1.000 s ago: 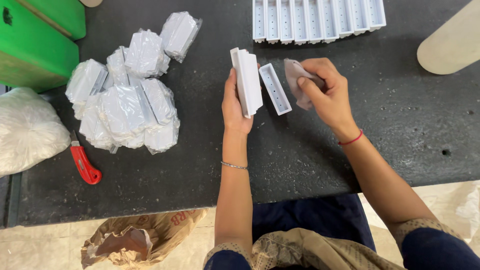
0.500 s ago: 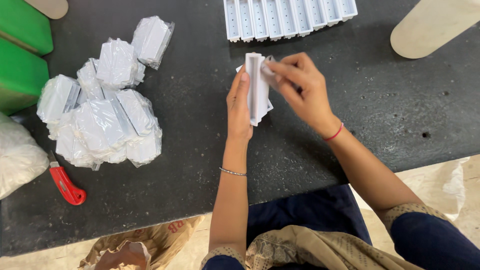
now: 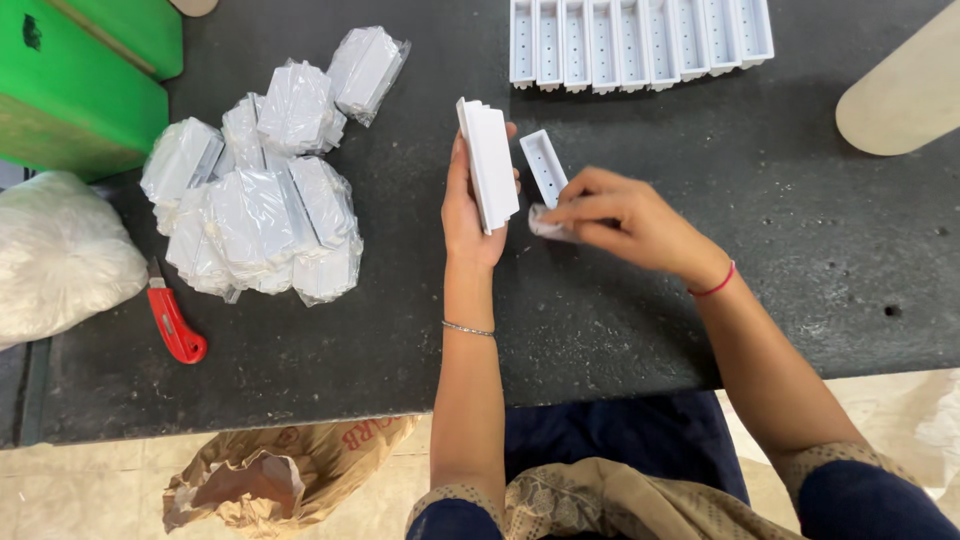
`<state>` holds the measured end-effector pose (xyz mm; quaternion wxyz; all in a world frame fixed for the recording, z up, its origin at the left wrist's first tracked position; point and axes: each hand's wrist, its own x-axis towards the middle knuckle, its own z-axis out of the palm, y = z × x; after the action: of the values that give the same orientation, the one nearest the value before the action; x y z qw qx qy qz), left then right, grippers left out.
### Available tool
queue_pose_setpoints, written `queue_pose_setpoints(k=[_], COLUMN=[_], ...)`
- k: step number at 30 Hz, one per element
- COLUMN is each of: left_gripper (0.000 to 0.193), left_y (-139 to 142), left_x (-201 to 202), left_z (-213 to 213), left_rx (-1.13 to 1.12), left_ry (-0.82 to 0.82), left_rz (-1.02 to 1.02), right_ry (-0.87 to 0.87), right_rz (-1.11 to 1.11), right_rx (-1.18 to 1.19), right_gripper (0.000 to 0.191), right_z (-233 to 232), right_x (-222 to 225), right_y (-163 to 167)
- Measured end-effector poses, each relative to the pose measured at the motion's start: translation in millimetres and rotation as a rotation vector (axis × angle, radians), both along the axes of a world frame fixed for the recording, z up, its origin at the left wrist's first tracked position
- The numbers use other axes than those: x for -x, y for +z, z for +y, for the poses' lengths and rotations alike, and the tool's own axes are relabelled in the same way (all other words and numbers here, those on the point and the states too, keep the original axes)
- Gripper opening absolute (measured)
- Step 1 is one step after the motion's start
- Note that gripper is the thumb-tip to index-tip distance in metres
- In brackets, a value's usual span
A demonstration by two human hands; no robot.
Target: The person wipes white plastic trays with a cloth, then places them in a row. The person then unwraps several plastic-wrapped trays and stacks them on the table.
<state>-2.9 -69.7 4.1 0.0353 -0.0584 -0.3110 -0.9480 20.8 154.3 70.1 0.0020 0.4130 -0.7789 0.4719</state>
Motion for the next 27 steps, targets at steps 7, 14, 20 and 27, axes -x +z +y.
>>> queue_pose_setpoints(k=[7, 14, 20, 27], left_gripper=[0.051, 0.060, 0.056, 0.050], left_y=[13.6, 18.2, 22.2, 25.0], left_x=[-4.0, -13.2, -15.2, -20.6], left_z=[10.5, 26.0, 42.9, 50.9], left_rx=[-0.132, 0.116, 0.259, 0.376], left_ry=[-0.074, -0.117, -0.058, -0.048], left_rz=[-0.291, 0.040, -0.054, -0.084], right_ry=[-0.367, -0.285, -0.237, -0.385], right_rz=[-0.444, -0.715, -0.590, -0.155], right_rx=[0.370, 0.773, 0.783, 0.559], right_gripper=[0.026, 0.036, 0.038, 0.028], right_z=[12.3, 26.5, 25.1, 12.7], right_x=[18.4, 32.7, 29.2, 13.5], right_y=[-16.9, -31.0, -30.9, -17.7])
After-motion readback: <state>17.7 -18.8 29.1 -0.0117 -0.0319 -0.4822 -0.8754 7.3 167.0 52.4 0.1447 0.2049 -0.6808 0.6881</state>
